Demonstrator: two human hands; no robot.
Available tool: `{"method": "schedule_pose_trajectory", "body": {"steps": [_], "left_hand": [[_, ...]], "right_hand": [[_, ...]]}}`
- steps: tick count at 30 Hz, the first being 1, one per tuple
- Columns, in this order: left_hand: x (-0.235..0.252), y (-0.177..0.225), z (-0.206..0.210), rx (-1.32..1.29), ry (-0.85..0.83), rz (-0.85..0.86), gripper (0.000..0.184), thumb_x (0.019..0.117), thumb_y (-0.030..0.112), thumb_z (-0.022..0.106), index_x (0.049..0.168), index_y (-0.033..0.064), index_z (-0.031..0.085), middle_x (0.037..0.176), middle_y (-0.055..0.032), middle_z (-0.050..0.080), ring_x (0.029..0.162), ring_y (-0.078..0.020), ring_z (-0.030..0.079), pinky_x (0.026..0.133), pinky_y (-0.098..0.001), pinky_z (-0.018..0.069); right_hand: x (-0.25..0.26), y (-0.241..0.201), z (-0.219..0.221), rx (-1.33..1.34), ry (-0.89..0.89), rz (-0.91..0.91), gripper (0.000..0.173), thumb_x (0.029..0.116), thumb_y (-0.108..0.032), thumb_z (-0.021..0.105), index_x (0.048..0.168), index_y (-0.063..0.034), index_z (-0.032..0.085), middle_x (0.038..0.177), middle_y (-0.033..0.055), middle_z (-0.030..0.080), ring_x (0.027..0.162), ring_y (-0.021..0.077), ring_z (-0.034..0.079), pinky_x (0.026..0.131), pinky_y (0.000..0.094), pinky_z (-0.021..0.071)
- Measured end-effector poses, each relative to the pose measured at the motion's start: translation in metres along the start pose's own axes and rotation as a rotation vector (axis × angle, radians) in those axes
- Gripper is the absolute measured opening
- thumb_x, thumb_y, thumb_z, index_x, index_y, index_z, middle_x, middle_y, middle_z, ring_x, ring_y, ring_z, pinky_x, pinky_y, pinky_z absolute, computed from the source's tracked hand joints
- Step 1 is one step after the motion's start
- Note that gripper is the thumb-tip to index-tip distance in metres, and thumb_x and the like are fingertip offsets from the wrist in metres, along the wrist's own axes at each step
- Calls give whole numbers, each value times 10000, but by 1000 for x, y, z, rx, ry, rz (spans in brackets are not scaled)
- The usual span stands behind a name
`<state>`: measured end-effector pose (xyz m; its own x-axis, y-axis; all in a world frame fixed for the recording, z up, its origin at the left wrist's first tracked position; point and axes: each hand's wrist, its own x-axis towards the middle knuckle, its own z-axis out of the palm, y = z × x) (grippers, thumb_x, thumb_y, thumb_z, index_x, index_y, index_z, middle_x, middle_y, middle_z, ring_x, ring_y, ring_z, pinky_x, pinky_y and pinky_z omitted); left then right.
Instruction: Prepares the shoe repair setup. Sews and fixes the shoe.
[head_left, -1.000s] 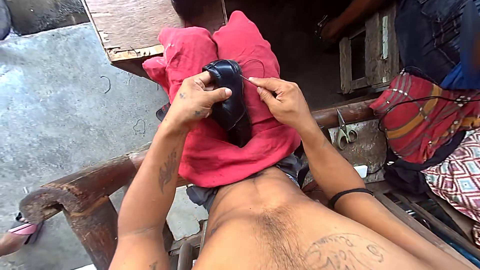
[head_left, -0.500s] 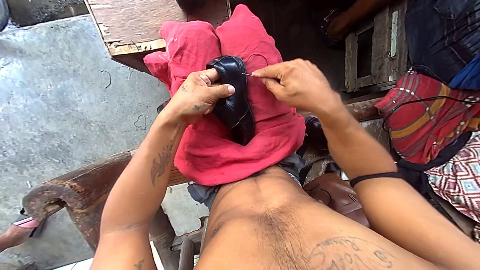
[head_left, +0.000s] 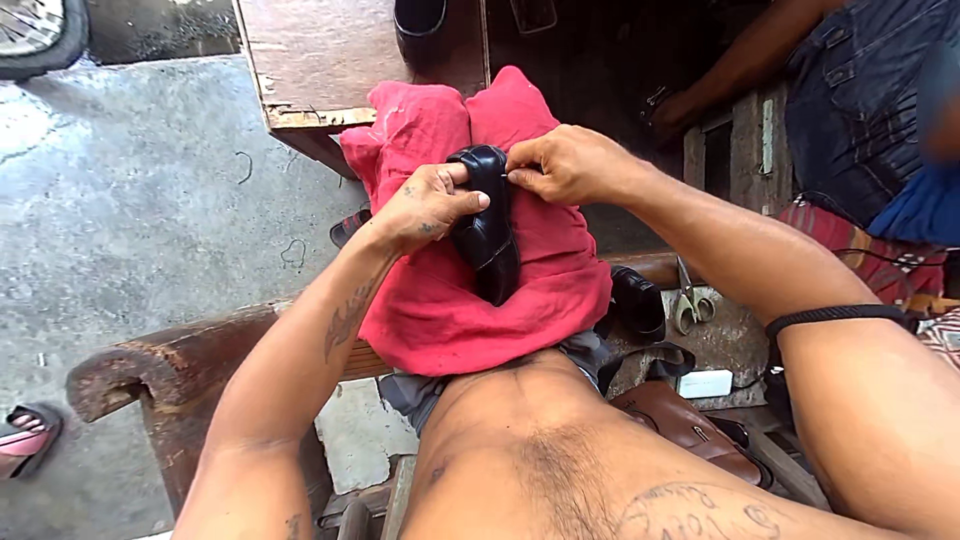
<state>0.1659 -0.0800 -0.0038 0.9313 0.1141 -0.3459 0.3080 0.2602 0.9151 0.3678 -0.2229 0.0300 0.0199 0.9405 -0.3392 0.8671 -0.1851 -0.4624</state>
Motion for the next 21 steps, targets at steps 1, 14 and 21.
{"method": "schedule_pose_trajectory", "body": {"steps": [1,14,21], "left_hand": [[-2,2,0,19,2,3,249,998,60,638,1246,38,636,999,-59,766,806,-99,717,702,-262,597],[-122,5,-56,1069,641,-237,364,1048,306,575,1364,151,666,1197,-248,686,1056,-480,661,885,-749,464],[-22,9,22,1236,477,143,228,1014,268,542,1008,117,713,836,-155,720,810,-400,716,650,-636,509]], "right_hand": [[-1,1,0,7,3,-7,284,1065,-350,473,1065,-170,693,845,58,688,832,266,685,726,539,524],[-77,14,8,12,828,2,284,1053,-195,535,1044,-1,743,1090,183,717,1100,278,671,976,447,541],[-29,-12,42,-183,552,-66,246,1059,-281,548,1097,-149,752,1074,81,726,1020,276,678,867,476,517]]}}
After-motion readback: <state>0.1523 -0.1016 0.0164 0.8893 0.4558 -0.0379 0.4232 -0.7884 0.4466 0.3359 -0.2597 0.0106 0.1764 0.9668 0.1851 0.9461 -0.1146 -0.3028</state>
